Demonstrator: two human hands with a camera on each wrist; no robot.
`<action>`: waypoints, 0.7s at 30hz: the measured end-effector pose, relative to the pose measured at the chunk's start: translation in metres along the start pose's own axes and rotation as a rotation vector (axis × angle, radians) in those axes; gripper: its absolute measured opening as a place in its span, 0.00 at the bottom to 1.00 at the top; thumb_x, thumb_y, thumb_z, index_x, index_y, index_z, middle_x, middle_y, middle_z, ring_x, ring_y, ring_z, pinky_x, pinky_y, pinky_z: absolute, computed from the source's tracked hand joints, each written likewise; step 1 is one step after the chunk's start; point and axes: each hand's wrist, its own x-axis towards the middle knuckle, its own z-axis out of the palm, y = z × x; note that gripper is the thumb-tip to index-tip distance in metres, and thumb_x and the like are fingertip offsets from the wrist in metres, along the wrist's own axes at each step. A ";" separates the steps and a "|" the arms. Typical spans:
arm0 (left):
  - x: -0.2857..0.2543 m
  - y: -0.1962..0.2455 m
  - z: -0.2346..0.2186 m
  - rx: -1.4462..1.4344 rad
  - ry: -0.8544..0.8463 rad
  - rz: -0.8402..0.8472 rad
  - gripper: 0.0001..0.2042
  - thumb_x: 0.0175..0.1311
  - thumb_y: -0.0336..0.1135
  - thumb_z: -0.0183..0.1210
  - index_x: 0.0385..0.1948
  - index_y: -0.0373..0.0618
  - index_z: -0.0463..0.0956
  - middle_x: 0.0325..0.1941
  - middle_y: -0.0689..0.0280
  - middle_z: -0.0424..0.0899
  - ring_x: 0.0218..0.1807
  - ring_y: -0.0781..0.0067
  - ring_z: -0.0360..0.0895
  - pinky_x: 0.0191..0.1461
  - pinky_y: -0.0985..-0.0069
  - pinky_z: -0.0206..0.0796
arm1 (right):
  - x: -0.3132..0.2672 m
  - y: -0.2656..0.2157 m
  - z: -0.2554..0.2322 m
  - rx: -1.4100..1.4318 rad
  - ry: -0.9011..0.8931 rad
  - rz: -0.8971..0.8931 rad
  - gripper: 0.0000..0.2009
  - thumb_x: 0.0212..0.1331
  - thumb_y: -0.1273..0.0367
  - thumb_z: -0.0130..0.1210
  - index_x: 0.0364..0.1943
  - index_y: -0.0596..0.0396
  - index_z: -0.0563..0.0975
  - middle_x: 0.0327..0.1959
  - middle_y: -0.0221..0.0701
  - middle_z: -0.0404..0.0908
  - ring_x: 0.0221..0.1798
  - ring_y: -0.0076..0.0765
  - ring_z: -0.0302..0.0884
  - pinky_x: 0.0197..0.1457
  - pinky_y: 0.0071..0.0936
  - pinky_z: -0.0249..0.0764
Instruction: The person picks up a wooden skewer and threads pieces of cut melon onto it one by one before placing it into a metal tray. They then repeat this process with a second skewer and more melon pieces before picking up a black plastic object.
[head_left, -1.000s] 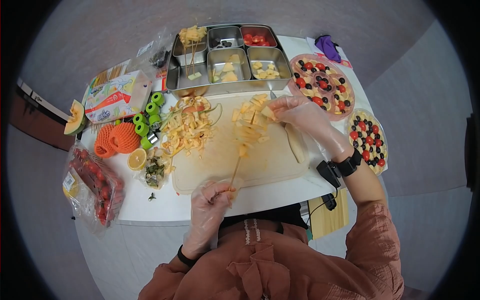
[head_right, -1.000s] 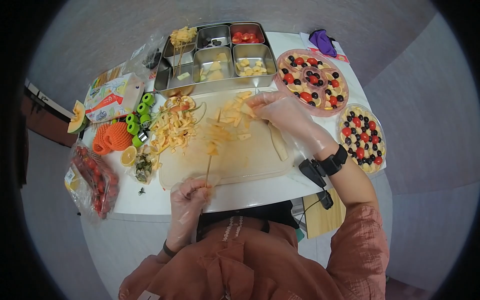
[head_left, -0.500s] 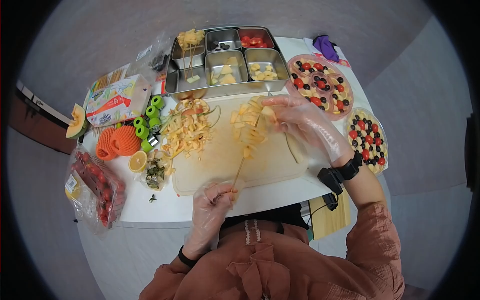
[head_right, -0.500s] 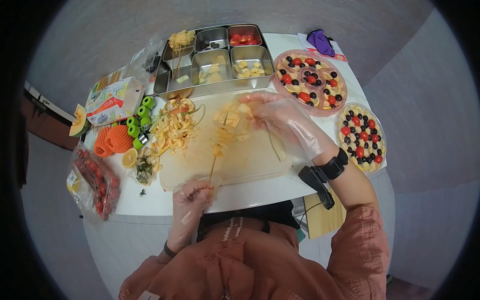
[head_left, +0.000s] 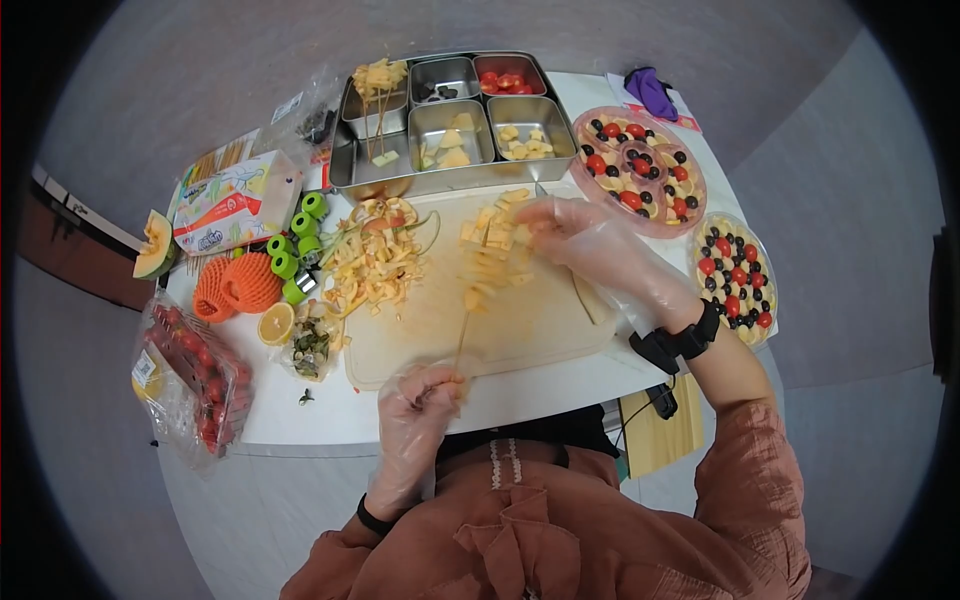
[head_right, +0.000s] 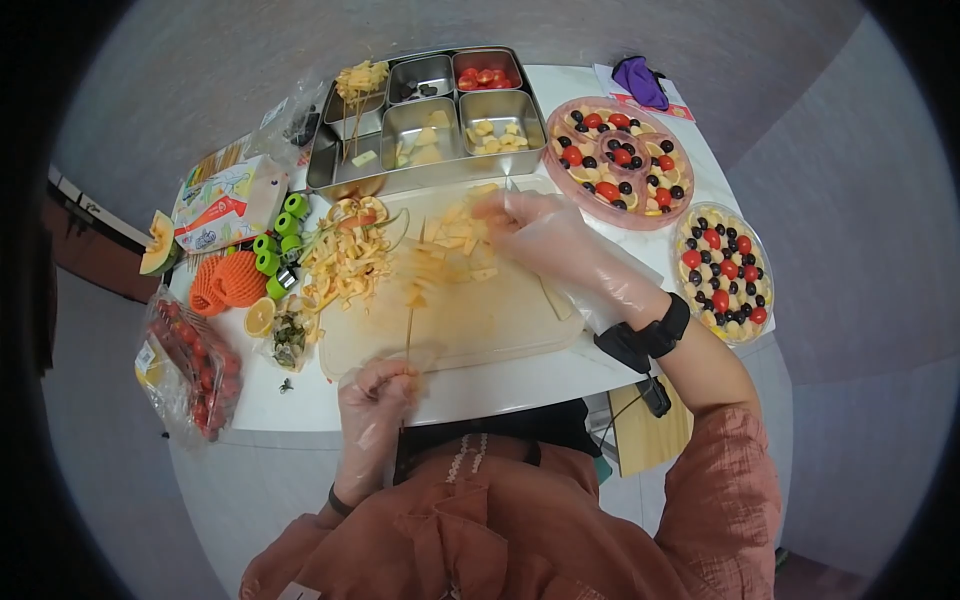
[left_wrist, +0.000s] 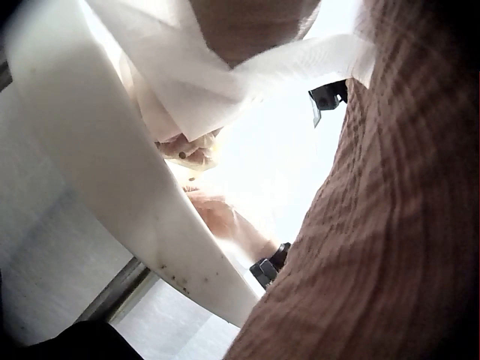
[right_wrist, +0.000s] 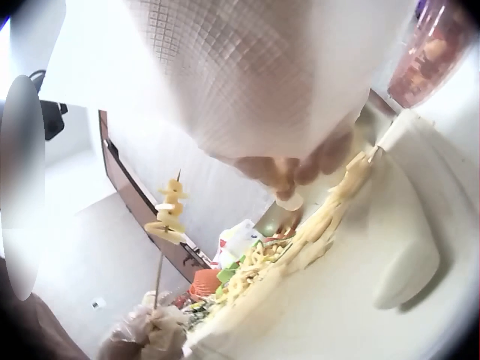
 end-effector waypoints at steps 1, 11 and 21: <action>0.000 0.000 0.000 -0.026 0.013 0.004 0.07 0.61 0.19 0.56 0.38 0.34 0.81 0.32 0.65 0.79 0.30 0.79 0.75 0.34 0.82 0.68 | 0.004 0.008 0.004 -0.145 0.000 -0.039 0.13 0.58 0.70 0.55 0.47 0.53 0.82 0.32 0.32 0.84 0.36 0.28 0.81 0.43 0.25 0.75; 0.000 -0.002 -0.005 -0.091 0.046 0.017 0.06 0.63 0.20 0.55 0.38 0.32 0.80 0.33 0.64 0.80 0.29 0.79 0.75 0.33 0.82 0.68 | 0.008 0.011 0.007 -0.514 0.048 -0.173 0.08 0.58 0.72 0.56 0.40 0.55 0.82 0.23 0.42 0.80 0.27 0.43 0.80 0.33 0.36 0.73; 0.000 -0.003 -0.007 -0.107 0.074 0.013 0.06 0.63 0.20 0.55 0.38 0.32 0.80 0.32 0.65 0.80 0.29 0.80 0.75 0.33 0.82 0.68 | 0.010 0.013 0.006 -0.644 0.093 -0.506 0.04 0.54 0.72 0.57 0.30 0.60 0.79 0.24 0.40 0.79 0.31 0.49 0.78 0.44 0.38 0.74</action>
